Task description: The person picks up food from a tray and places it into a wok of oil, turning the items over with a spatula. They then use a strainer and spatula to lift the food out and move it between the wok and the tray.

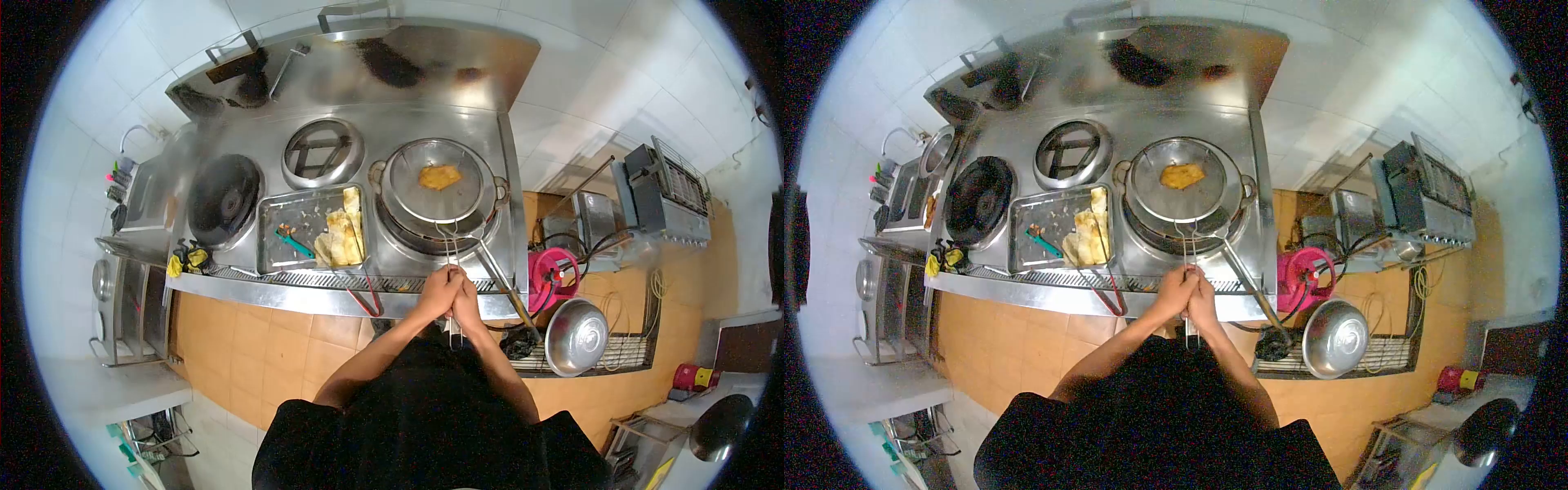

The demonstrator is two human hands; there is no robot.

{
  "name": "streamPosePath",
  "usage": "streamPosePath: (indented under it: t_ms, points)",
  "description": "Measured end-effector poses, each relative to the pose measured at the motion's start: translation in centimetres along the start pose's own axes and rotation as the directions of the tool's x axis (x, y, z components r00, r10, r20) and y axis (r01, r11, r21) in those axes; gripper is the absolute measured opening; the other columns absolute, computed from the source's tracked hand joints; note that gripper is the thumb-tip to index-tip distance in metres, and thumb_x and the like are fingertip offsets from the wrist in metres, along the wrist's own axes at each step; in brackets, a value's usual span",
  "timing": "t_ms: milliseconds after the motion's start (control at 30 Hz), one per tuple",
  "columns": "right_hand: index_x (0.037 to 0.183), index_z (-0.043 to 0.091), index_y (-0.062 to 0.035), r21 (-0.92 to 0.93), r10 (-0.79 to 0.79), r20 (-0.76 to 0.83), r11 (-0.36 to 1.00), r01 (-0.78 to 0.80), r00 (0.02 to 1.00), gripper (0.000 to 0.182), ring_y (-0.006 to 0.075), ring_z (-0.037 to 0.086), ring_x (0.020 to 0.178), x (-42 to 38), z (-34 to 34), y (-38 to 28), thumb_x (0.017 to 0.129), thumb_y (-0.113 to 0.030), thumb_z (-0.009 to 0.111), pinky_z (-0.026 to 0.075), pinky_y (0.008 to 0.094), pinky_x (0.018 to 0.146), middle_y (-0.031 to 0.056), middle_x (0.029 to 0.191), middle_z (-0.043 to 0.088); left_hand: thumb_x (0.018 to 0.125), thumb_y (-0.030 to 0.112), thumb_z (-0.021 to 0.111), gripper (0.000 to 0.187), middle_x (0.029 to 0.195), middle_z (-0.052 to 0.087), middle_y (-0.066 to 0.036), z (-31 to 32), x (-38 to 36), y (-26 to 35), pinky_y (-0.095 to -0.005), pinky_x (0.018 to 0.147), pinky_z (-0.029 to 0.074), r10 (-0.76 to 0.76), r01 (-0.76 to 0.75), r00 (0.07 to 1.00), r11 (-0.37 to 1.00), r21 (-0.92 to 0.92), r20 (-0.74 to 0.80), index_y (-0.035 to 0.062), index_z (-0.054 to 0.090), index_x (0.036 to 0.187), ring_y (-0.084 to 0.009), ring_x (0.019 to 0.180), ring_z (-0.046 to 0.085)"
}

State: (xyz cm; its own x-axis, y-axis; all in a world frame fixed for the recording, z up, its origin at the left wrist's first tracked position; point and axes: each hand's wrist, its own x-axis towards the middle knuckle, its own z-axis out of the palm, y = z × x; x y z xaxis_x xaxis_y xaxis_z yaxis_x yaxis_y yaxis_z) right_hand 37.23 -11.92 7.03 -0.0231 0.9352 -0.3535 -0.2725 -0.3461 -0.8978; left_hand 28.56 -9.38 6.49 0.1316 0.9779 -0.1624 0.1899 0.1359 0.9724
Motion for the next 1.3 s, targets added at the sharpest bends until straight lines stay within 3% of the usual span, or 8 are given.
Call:
streamPosePath:
  t_ms: [33,167,233,400,533,767,833,1300]
  points:
    - [0.105,0.052,-0.0062,0.004,-0.005,-0.004,1.000,0.005,1.000,0.024,0.0087,0.041,0.038,0.3,-0.3,0.5,0.103,-0.024,0.036,0.031,0.0246,0.033,0.0009,0.060,0.049,0.090,0.023,0.050,0.031,0.074,0.064,-0.019,0.7,0.2,-0.5,-0.0341,0.054,0.049,0.179,-0.177,0.981,0.984,0.029,-0.075,-0.0031,0.061,0.101,-0.0251,0.058,0.065]
    - [0.108,0.054,-0.0053,0.022,-0.078,-0.080,0.997,0.080,0.994,0.026,0.0089,0.042,0.038,1.3,-1.1,1.1,0.102,-0.024,0.037,0.032,0.0244,0.033,0.0006,0.058,0.048,0.091,0.024,0.050,0.031,0.076,0.066,-0.017,0.2,0.9,0.3,-0.0363,0.060,0.051,-0.174,0.176,0.981,0.984,-0.016,0.079,-0.0017,0.062,0.104,-0.0230,0.063,0.065]
    - [0.114,0.052,-0.0010,-0.162,0.006,0.022,0.987,-0.003,1.000,0.031,0.0082,0.045,0.042,1.0,-1.3,-0.7,0.103,-0.023,0.033,0.035,0.0237,0.036,0.0024,0.063,0.052,0.091,0.026,0.051,0.033,0.080,0.066,-0.017,1.5,1.6,-2.2,-0.0379,0.067,0.050,-0.083,0.083,0.997,0.997,0.008,-0.011,-0.0017,0.061,0.106,-0.0249,0.073,0.066]
    - [0.109,0.052,-0.0008,-0.076,-0.029,-0.032,0.997,0.027,0.999,0.035,0.0088,0.047,0.042,2.1,-1.9,0.3,0.104,-0.029,0.031,0.036,0.0235,0.036,0.0021,0.060,0.052,0.092,0.027,0.051,0.035,0.074,0.064,-0.013,2.2,2.7,-2.5,-0.0340,0.052,0.047,0.234,-0.224,0.968,0.968,0.110,-0.090,-0.0024,0.059,0.109,-0.0208,0.057,0.061]
    - [0.111,0.051,-0.0020,-0.113,0.042,0.043,0.993,-0.037,0.998,0.033,0.0088,0.045,0.041,3.0,-0.9,0.2,0.104,-0.028,0.032,0.036,0.0232,0.036,0.0018,0.059,0.050,0.092,0.026,0.050,0.034,0.071,0.062,-0.012,0.4,2.7,-2.8,-0.0335,0.051,0.047,0.018,-0.020,0.996,0.999,-0.029,-0.083,-0.0028,0.059,0.107,-0.0190,0.057,0.061]
    - [0.106,0.053,-0.0045,-0.041,-0.047,-0.026,0.998,0.046,0.999,0.028,0.0102,0.043,0.037,3.5,-0.8,0.4,0.102,-0.028,0.039,0.034,0.0248,0.033,0.0025,0.058,0.050,0.093,0.023,0.048,0.029,0.067,0.061,-0.012,0.0,2.4,-0.3,-0.0323,0.051,0.048,0.074,-0.070,0.995,0.996,0.060,-0.069,-0.0017,0.060,0.103,-0.0179,0.054,0.060]
    - [0.106,0.053,-0.0045,0.016,-0.047,-0.015,0.999,0.047,0.999,0.027,0.0097,0.043,0.037,3.8,-0.1,0.8,0.102,-0.028,0.039,0.034,0.0243,0.033,0.0021,0.058,0.050,0.092,0.023,0.049,0.029,0.070,0.063,-0.013,-1.0,2.5,0.0,-0.0360,0.061,0.050,-0.095,0.096,0.995,0.994,-0.051,0.020,-0.0011,0.061,0.102,-0.0215,0.065,0.064]
    - [0.105,0.052,-0.0042,-0.031,-0.009,-0.078,0.999,0.006,0.997,0.021,0.0088,0.042,0.039,2.6,2.1,-0.1,0.100,-0.015,0.035,0.032,0.0242,0.035,0.0015,0.058,0.049,0.091,0.023,0.049,0.032,0.081,0.067,-0.017,-2.1,3.0,-2.1,-0.0355,0.064,0.051,0.076,-0.076,0.997,0.995,0.062,0.002,-0.0017,0.061,0.106,-0.0246,0.072,0.066]
